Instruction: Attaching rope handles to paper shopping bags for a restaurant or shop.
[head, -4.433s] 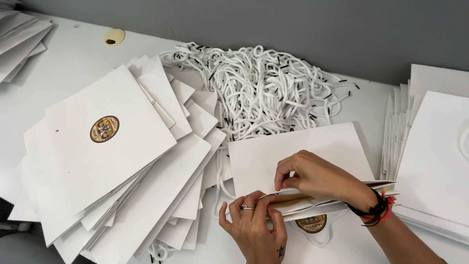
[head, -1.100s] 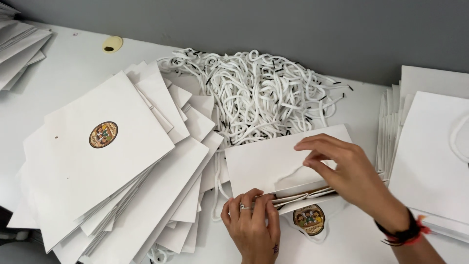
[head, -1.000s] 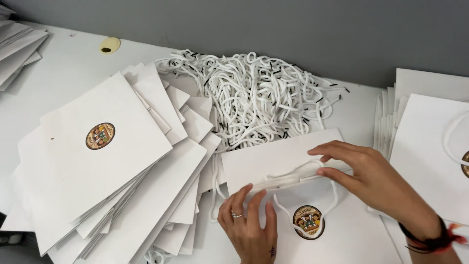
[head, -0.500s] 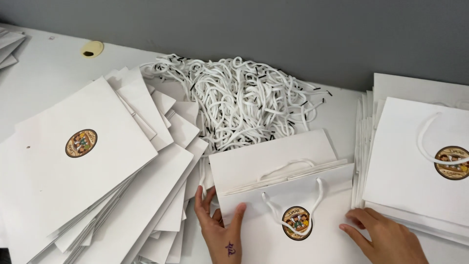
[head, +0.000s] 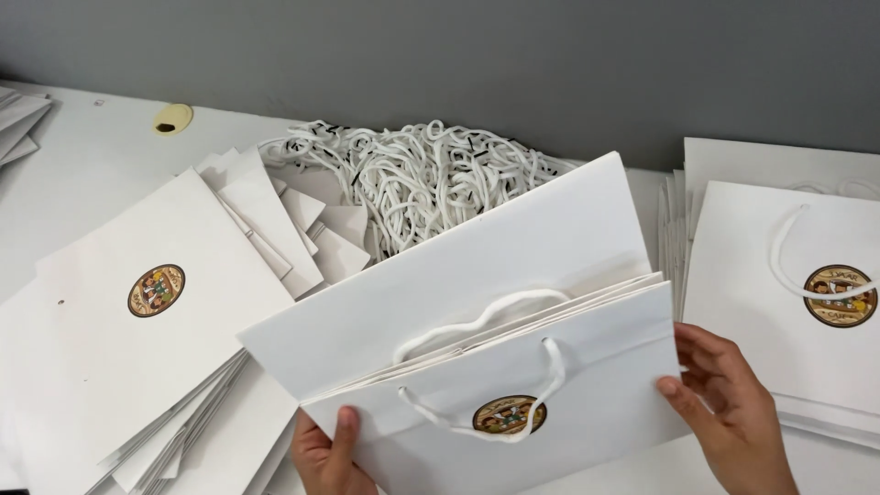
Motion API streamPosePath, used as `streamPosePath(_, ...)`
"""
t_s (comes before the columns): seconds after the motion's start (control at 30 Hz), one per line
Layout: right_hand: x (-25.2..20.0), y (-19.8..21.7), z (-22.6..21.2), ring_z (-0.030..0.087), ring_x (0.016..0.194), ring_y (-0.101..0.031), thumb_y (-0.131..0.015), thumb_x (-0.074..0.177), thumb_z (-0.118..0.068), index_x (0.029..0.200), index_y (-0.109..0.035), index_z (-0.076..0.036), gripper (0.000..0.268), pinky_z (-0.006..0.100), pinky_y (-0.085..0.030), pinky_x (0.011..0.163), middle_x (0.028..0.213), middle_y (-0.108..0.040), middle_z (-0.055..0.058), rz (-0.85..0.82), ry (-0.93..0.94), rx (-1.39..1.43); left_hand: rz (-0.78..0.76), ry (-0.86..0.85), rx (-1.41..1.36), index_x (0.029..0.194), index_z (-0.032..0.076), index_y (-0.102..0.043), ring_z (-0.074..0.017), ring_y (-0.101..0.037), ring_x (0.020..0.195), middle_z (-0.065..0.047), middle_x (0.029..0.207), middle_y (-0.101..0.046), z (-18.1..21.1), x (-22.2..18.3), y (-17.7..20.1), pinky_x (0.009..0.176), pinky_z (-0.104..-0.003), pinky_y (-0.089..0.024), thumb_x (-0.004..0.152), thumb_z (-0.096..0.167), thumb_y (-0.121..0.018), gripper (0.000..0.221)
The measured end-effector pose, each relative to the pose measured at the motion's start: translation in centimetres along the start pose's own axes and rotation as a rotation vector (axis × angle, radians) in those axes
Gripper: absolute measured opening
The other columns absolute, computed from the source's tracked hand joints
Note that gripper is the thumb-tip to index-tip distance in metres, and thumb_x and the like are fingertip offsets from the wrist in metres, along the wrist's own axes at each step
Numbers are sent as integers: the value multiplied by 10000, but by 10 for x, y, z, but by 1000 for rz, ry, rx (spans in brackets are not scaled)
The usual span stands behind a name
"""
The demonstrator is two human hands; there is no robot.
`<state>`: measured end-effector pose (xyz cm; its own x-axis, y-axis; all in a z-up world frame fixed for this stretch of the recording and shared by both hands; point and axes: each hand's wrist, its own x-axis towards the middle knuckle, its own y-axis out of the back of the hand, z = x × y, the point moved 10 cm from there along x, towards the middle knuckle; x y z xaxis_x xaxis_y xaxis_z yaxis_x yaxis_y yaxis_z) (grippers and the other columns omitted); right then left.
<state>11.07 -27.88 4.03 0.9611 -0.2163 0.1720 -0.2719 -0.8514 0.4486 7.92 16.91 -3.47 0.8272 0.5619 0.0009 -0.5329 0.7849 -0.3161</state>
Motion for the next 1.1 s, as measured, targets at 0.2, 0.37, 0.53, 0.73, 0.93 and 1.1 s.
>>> streamPosePath(0.2,8,33,72,195,896,-662,-646,945,-56,1370,-614,43,437,314,-517,828,1058,-761,204,39,-424,306,-309,47,222,1414,-98,-500,-255,-657,1174,-240,1289,-688,-17,-17,-73,1010,-370,-456,974,102,-614,497)
streamPosePath(0.37,35,135,90,176,900,-664,-615,1015,-54,1437,-601,34,431,316,-547,799,1058,-695,176,265,-452,211,-390,616,610,1572,45,-475,-348,-806,1040,-249,1215,-741,-94,-38,-81,921,-412,-591,1046,223,-501,556)
streamPosePath(0.53,48,244,104,250,797,-711,-565,1024,-58,1531,-523,-32,510,360,-599,633,1070,-720,132,496,-299,-219,-524,115,628,1656,50,167,-378,-529,1347,-271,1444,-531,-119,-26,-94,1094,-467,-439,848,141,-662,1162)
streamPosePath(0.73,53,208,37,338,1153,-658,-857,853,-151,1394,-654,5,599,433,-584,883,1358,-637,211,620,-78,-1262,-547,-546,805,1565,-43,-17,-497,-156,1505,-397,1474,-354,-116,-32,-103,1197,-652,-55,575,372,-857,1363)
streamPosePath(0.93,40,58,-25,385,1343,-462,-740,865,-293,1423,-560,-55,634,509,-411,1092,1575,-430,203,321,176,-896,-626,-671,1007,1492,-157,-162,-601,-201,1432,-444,1388,-413,-130,-31,-106,1183,-708,1,610,503,-821,1283)
streamPosePath(1.1,34,-16,-19,507,1450,-208,-738,767,-329,1494,-455,-108,811,696,-232,1095,1610,-211,247,35,212,-920,-683,-725,979,1436,-196,-240,-579,-337,1372,-483,1343,-410,-116,-40,-119,1183,-716,6,607,529,-819,1244)
